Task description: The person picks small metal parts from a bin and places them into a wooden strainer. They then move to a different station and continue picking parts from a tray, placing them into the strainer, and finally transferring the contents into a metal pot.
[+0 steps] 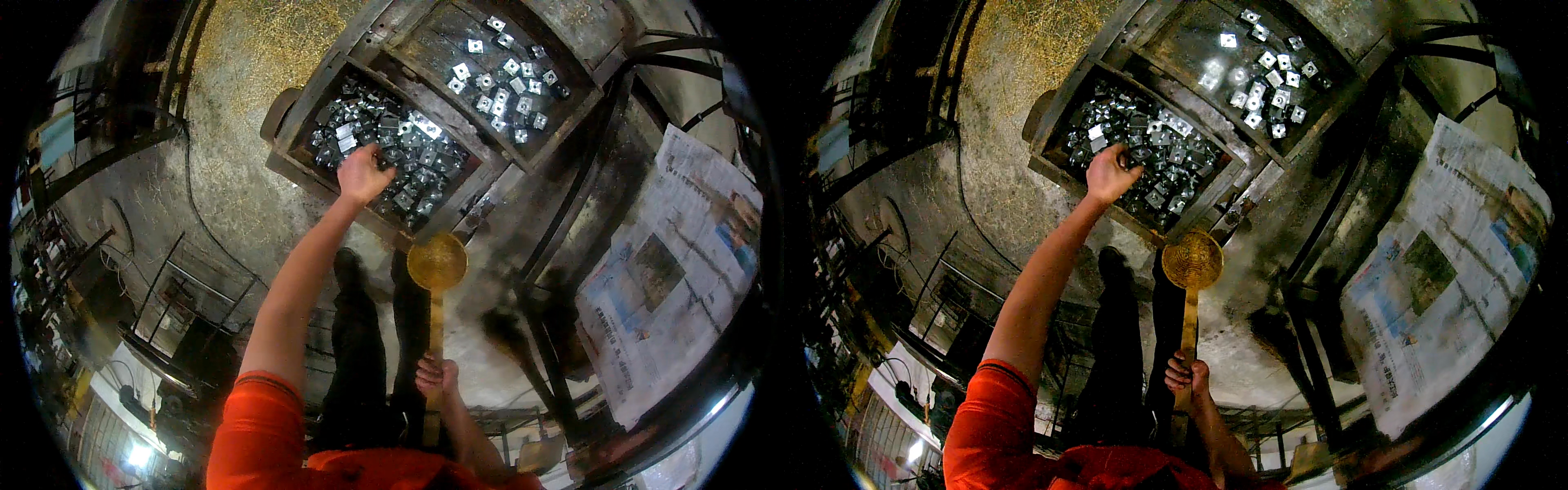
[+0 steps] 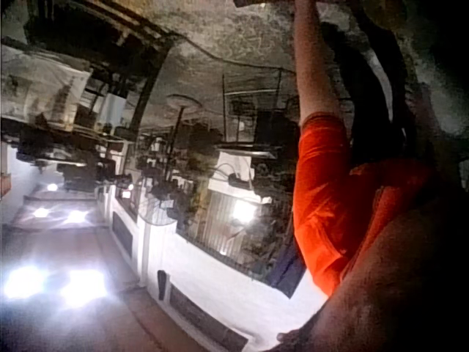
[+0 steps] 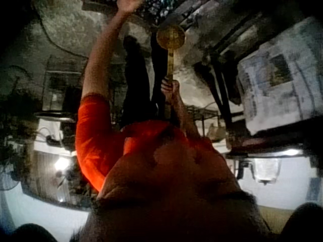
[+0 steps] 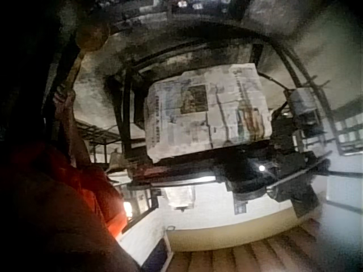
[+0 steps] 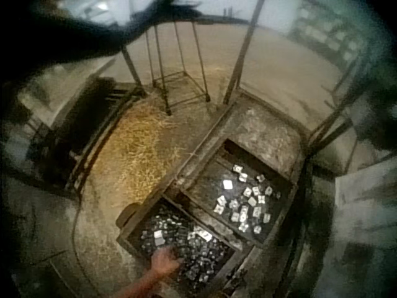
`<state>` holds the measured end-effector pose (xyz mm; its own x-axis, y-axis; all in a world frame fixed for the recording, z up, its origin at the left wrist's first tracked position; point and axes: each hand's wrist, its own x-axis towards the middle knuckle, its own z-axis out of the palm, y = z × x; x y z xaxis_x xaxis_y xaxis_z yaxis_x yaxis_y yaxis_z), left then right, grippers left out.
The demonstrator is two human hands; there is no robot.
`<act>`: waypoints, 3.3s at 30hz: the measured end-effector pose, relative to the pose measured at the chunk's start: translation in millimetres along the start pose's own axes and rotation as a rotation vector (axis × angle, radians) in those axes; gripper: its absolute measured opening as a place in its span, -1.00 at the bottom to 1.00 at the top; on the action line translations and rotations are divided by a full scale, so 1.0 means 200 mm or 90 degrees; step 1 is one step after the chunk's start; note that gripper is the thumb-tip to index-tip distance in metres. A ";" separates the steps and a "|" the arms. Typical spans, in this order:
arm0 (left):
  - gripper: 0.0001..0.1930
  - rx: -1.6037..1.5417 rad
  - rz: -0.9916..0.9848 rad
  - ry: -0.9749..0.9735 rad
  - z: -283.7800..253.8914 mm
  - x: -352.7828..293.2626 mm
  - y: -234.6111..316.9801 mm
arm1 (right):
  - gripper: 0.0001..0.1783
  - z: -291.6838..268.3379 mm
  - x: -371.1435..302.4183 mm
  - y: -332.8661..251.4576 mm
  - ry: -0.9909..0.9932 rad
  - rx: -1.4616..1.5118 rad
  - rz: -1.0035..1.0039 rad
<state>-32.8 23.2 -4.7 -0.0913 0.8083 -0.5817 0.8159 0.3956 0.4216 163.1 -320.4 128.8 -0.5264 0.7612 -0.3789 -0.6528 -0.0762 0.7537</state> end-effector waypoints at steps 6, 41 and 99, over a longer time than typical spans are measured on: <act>-0.59 0.082 0.107 0.076 0.04 -0.03 0.10 | -0.80 0.10 -0.01 0.00 0.241 -0.080 -0.031; -0.57 0.112 0.115 0.024 -0.16 0.09 0.01 | -0.76 0.08 -0.03 0.00 0.224 -0.090 -0.029; -0.64 -0.515 -0.035 -0.203 0.01 0.03 0.08 | -0.76 0.05 0.00 0.02 0.090 -0.042 -0.011</act>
<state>-18.5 33.0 -1.9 0.1438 0.6666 -0.7314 0.1474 0.7164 0.6820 164.8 -314.4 137.0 -0.5827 0.6651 -0.4671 -0.6945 -0.1090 0.7112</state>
